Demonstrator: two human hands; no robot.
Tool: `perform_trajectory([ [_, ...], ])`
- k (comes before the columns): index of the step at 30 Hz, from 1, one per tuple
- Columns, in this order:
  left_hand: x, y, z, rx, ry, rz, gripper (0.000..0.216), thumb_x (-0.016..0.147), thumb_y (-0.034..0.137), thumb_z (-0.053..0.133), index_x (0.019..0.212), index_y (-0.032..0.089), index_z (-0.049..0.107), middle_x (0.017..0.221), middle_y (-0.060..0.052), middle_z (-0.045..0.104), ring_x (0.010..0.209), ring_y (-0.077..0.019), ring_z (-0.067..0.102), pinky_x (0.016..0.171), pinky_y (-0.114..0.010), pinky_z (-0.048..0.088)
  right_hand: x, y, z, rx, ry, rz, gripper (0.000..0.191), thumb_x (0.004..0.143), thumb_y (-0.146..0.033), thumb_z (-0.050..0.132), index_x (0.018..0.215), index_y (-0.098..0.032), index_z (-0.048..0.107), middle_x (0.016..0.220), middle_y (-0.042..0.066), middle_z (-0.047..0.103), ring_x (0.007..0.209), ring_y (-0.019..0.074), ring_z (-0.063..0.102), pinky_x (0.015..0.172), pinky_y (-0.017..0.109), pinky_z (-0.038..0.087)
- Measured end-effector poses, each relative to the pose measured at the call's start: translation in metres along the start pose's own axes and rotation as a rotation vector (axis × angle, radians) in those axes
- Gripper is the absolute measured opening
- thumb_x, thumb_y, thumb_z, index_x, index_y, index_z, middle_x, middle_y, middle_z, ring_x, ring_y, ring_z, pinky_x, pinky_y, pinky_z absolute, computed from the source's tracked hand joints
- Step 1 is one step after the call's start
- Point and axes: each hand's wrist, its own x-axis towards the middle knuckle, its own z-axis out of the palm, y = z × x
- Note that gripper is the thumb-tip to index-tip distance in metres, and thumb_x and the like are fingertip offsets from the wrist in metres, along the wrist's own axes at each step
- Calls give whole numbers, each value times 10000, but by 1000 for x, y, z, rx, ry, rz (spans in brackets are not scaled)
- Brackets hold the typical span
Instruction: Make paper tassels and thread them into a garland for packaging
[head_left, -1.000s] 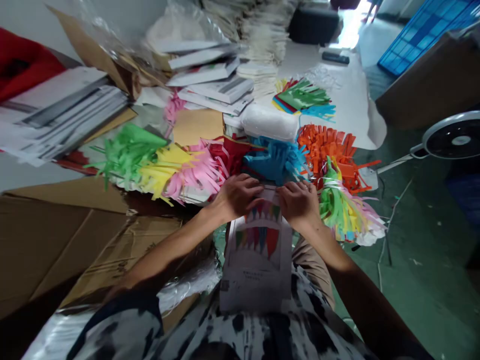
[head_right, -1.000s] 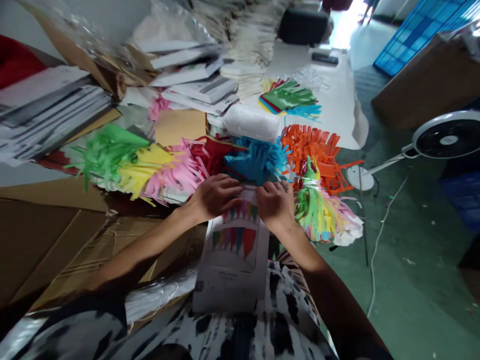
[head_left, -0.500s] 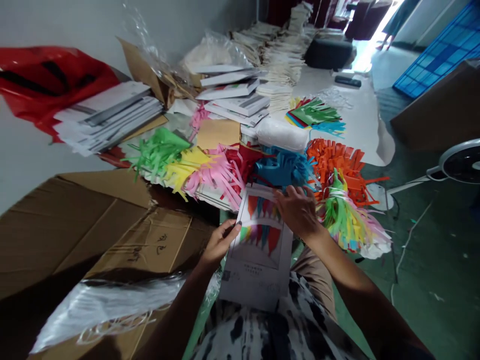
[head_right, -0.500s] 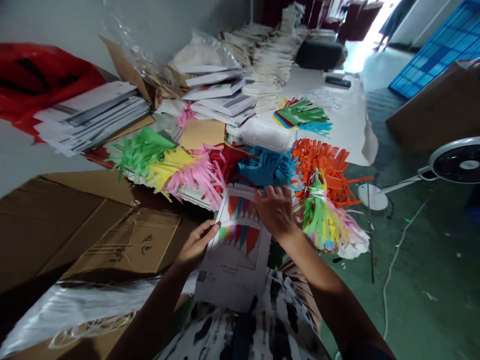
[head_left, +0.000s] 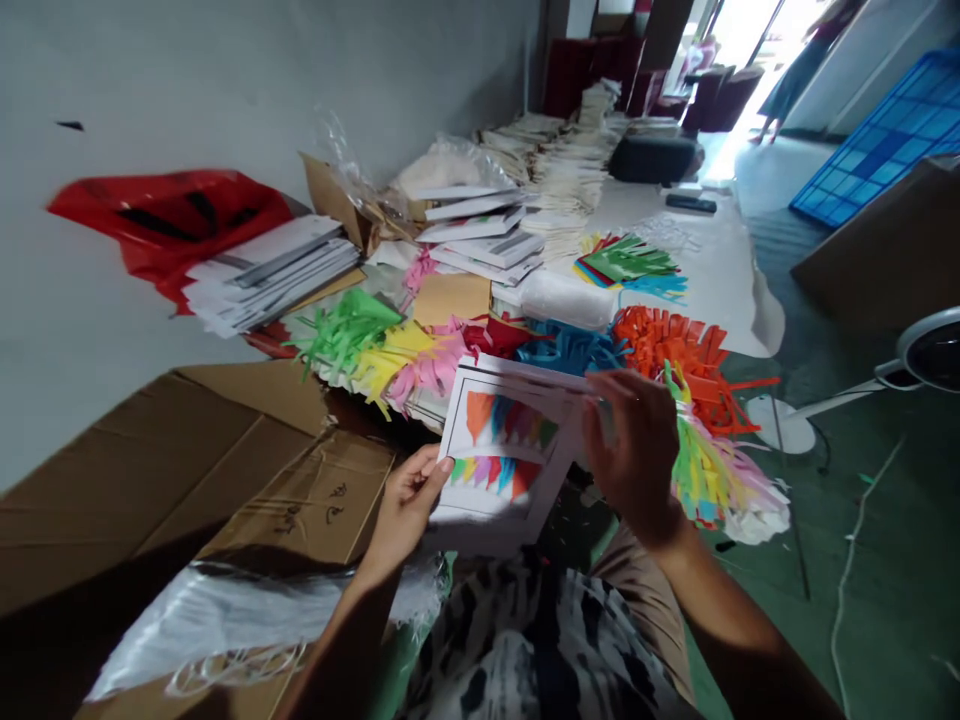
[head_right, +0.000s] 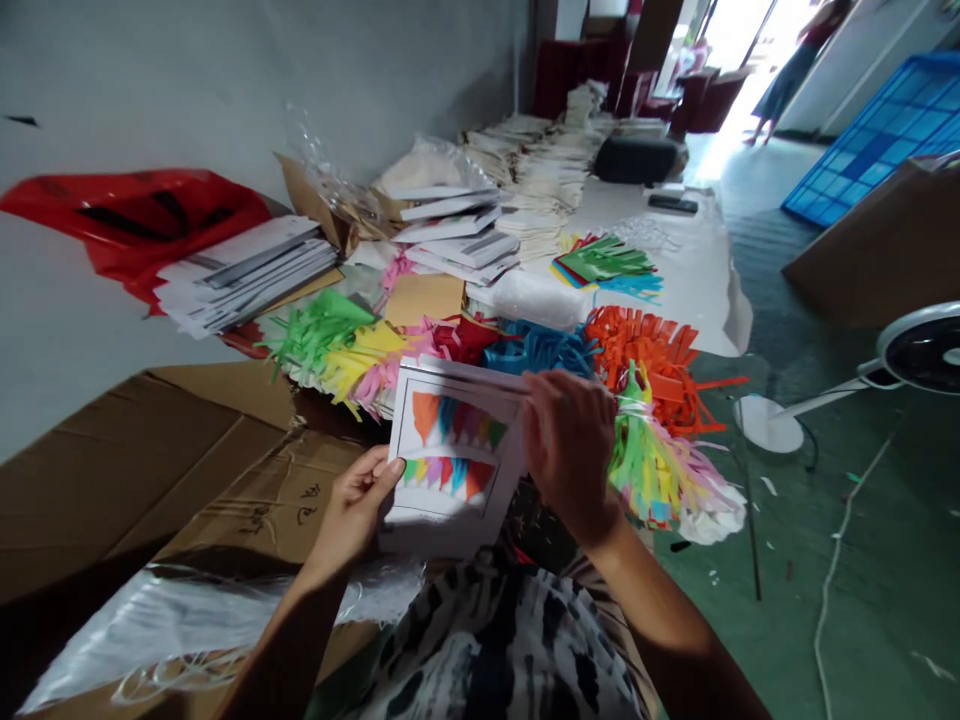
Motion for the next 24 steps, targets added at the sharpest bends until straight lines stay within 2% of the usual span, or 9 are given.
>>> perform_trajectory([
  [2,0,6,5,39,19,45,393,922,554,725,1167,254,792,882,-11,760,767,-184,653,709,-264,507,-3,-5,-2,-47,-18,-90,440,1010,-181,598,1418,-344,611,1242,75,743,1207,293,657,1047,485,467],
  [4,1,12,11,81,20,86,376,929,544,721,1151,254,808,874,-14,757,771,-184,643,706,-262,501,-5,-7,0,-84,-57,-113,445,1017,-193,598,1438,-336,606,1289,77,739,1215,295,658,1035,482,464],
  [7,4,16,17,121,7,137,353,935,525,720,1125,247,825,898,-25,761,790,-183,635,733,-268,504,-5,-8,6,-127,-108,-82,426,1038,-248,595,1462,-281,590,1359,113,707,1230,306,646,1028,474,465],
  [12,14,19,20,114,-16,165,326,942,501,721,1130,256,823,909,-18,760,791,-166,620,728,-251,487,1,-11,10,-151,-173,-37,431,1049,-320,575,1471,-234,568,1364,155,680,1230,331,622,1023,482,470],
  [17,20,24,20,133,-41,189,336,931,495,733,1104,222,826,901,-27,767,781,-165,628,730,-254,496,9,-11,15,-82,-146,-17,496,1053,-395,559,1487,-162,503,1430,189,625,1287,340,578,1068,482,458],
  [20,25,26,20,157,-44,207,353,940,495,721,1119,208,823,885,-25,765,787,-168,640,736,-253,503,14,-9,16,-65,-145,9,408,1016,-433,611,1315,-155,597,1249,184,680,1155,340,614,980,469,489],
  [22,32,29,18,208,-17,242,360,951,493,709,1137,206,820,900,-19,768,800,-169,650,745,-250,510,16,-9,14,-49,-146,54,322,978,-449,657,1151,-178,635,1093,159,695,1022,324,634,859,433,506],
  [24,41,39,15,299,-3,304,375,971,496,684,1158,200,816,928,-21,778,838,-183,674,771,-260,529,19,-11,10,13,-185,107,286,947,-448,693,1075,-198,638,998,123,702,898,288,644,737,384,487],
])
